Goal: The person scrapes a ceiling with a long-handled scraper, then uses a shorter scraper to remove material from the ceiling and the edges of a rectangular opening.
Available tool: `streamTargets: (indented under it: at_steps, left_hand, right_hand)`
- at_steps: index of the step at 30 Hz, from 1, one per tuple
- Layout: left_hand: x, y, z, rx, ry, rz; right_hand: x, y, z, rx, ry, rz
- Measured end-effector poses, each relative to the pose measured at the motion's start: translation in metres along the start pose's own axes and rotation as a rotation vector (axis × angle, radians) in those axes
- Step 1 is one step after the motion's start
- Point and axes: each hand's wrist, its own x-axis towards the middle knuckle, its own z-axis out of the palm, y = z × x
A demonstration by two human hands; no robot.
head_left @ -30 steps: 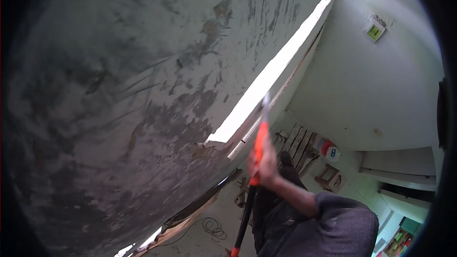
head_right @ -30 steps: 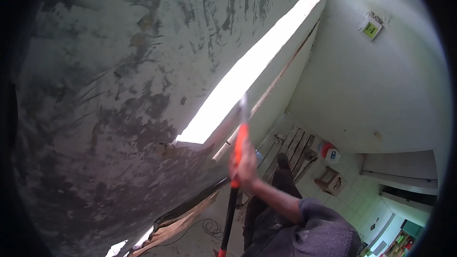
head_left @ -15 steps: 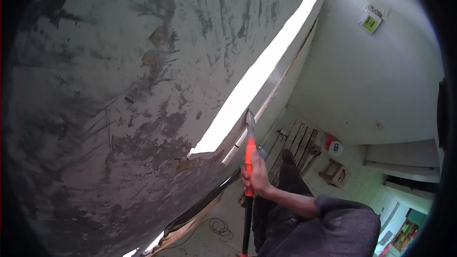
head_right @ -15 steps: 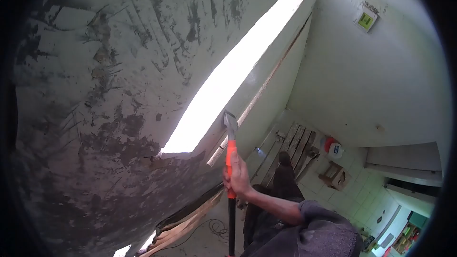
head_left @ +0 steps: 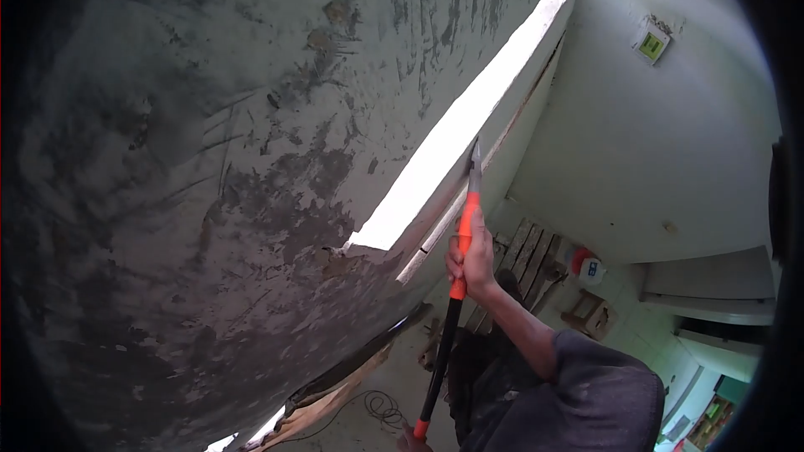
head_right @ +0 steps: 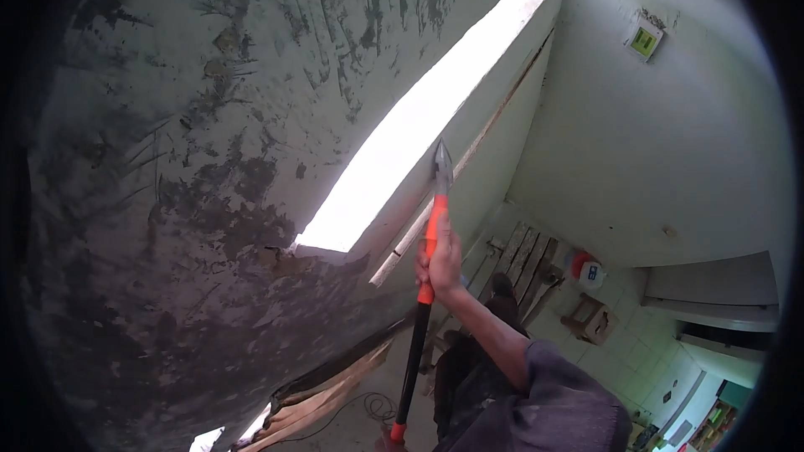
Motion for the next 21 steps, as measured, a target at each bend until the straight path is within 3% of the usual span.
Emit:
streamTargets:
  at_steps: [3, 7, 8, 9, 10, 12, 14, 18, 20, 21]
  left_hand:
    - [0.008, -0.005, 0.009, 0.038, -0.111, -0.051]
    - [0.018, -0.035, 0.021, 0.143, -0.119, 0.077]
    - [0.012, -0.016, 0.022, 0.178, -0.113, 0.102]
    - [0.018, 0.004, 0.028, -0.052, -0.149, -0.04]
    - [0.01, 0.004, 0.021, -0.06, -0.147, -0.035]
    - [-0.001, 0.004, 0.018, -0.473, -0.235, 0.061]
    - [-0.004, -0.001, 0.012, -0.231, -0.116, -0.083]
    - [-0.007, -0.008, 0.003, -0.14, -0.048, -0.206]
    - [-0.008, -0.01, -0.004, -0.098, -0.039, -0.213]
    - [-0.005, -0.019, -0.014, 0.044, -0.111, -0.014]
  right_hand:
    - [-0.005, -0.001, 0.004, -0.017, -0.014, -0.062]
    - [0.005, -0.014, -0.003, -0.067, -0.006, -0.132]
    - [0.016, -0.02, -0.009, -0.077, 0.004, -0.137]
    - [0.026, -0.027, -0.014, 0.004, 0.038, -0.088]
    - [0.034, -0.035, -0.014, 0.083, 0.068, -0.056]
    - [-0.002, -0.006, -0.004, -0.016, 0.089, -0.009]
    - [-0.045, 0.003, 0.022, -0.024, -0.055, -0.014]
    - [-0.035, 0.009, 0.014, -0.006, -0.119, -0.013]
    - [-0.037, 0.011, 0.02, -0.027, -0.064, -0.063]
    - [-0.037, 0.018, 0.019, -0.018, -0.048, -0.076]
